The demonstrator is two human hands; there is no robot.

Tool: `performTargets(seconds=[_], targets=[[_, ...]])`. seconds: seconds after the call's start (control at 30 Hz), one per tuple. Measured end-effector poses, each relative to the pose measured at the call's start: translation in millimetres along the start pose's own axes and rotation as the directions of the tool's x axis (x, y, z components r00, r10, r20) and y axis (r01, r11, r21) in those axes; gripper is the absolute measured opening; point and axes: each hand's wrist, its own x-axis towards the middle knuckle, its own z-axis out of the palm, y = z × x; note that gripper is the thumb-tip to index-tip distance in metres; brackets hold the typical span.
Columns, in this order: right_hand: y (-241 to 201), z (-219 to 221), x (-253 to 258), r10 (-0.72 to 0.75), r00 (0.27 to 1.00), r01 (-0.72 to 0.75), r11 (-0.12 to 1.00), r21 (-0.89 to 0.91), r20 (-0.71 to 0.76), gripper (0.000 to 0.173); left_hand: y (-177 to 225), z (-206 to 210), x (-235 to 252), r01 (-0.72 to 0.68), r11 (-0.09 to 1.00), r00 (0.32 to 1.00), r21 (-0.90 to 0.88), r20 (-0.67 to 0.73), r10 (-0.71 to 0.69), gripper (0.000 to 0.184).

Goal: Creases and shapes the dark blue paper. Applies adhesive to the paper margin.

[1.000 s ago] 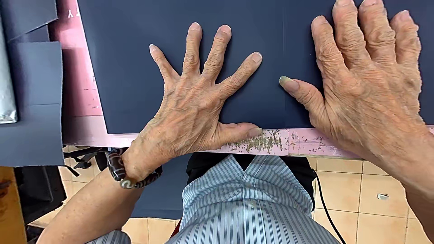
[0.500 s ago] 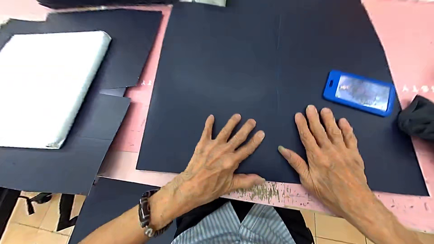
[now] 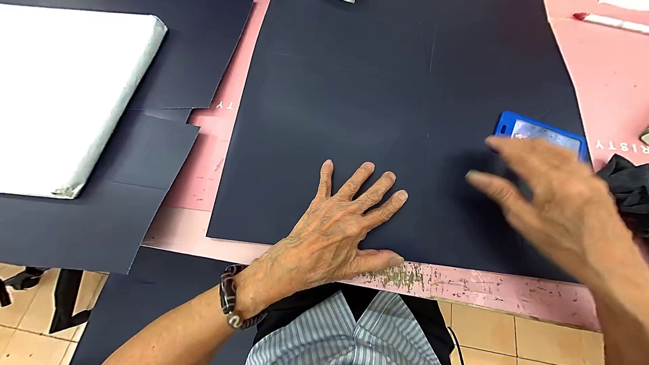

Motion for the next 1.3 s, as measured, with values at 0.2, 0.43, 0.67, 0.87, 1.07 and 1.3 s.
performTargets(seconds=[0.2,0.43,0.67,0.87,1.07,1.3], targets=[[65,4,17,0.029,0.999,-0.025,0.995,-0.101,0.042,0.055,3,1,4,0.016,1.0,1.0,-0.017,0.005,-0.016,0.076],[70,5,55,-0.134,0.983,0.152,0.978,-0.144,0.126,0.043,3,-2,9,0.045,0.985,0.998,-0.167,0.061,-0.036,0.077],[-136,40,205,-0.491,0.87,0.491,0.871,-0.013,-0.046,0.029,2,2,10,0.034,0.974,0.999,-0.224,0.023,-0.03,0.077],[-202,97,276,-0.44,0.889,0.448,0.893,-0.043,0.123,0.028,1,4,7,-0.025,0.958,0.996,-0.285,-0.094,-0.002,0.067],[-220,96,269,-0.38,0.904,0.409,0.901,-0.142,0.196,0.028,-1,7,8,-0.045,0.96,0.995,-0.275,-0.098,0.019,0.072],[-244,80,172,-0.605,0.785,0.612,0.79,-0.018,0.13,0.021,0,12,1,-0.062,0.962,0.967,-0.266,-0.254,-0.008,0.061]])
